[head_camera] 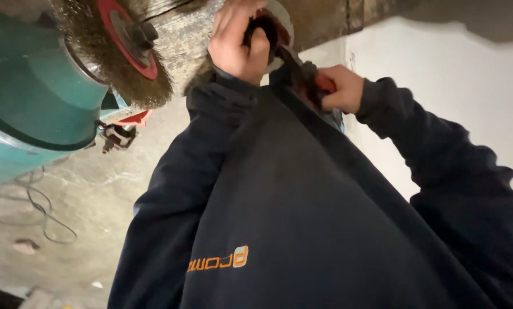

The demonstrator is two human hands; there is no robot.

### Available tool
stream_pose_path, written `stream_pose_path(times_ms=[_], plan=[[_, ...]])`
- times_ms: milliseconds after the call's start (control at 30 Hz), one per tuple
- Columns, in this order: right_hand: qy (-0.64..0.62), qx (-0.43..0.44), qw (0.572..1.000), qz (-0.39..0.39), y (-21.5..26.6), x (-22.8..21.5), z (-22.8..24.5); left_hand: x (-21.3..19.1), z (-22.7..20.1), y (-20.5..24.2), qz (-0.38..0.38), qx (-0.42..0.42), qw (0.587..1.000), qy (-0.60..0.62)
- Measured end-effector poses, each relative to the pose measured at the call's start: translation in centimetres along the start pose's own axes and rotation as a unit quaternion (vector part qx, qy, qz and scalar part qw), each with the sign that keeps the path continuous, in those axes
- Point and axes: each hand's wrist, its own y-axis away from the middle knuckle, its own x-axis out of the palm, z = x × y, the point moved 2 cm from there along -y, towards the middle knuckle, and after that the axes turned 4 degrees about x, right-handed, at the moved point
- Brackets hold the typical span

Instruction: The person dismantles an electric motor stator at a workbench, using pliers to grip and pull copper windings out of the housing and a screwdriver to pry and loosen the coils. They work the windings free one section at a time, collecting the removed copper on the bench.

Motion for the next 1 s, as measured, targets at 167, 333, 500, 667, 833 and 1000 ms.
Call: stream_pose_path(times_ms=[167, 333, 500, 667, 833, 1000], plan=[[-0.367, -0.150, 0.867, 0.300, -3.8, 0.6, -0.4, -0.8, -0.3, -1.4, 0.023, 0.027, 0.999, 0.013], [-0.431, -0.070, 0.821, 0.367, -3.0, -1.2, -0.6, -1.0, -0.2, -1.7, 0.042, 0.056, 0.998, -0.003], [0.118, -0.194, 0.974, -0.002, 1.5, -3.5, 4.5, -1.1, -1.0, -1.3, 0.059, 0.042, 0.997, 0.006], [0.270, -0.194, 0.917, -0.221, 3.3, 0.1, 6.1, -1.1, -1.4, -0.9, 0.037, 0.047, 0.998, 0.015], [0.371, -0.141, 0.835, -0.380, 4.0, 4.1, 7.4, -1.0, -1.2, -0.3, 0.023, 0.029, 0.999, 0.021], [0.296, -0.064, 0.880, -0.367, 4.1, 5.9, 9.0, -0.5, 0.8, 0.9, 0.010, 0.016, 1.000, 0.013]])
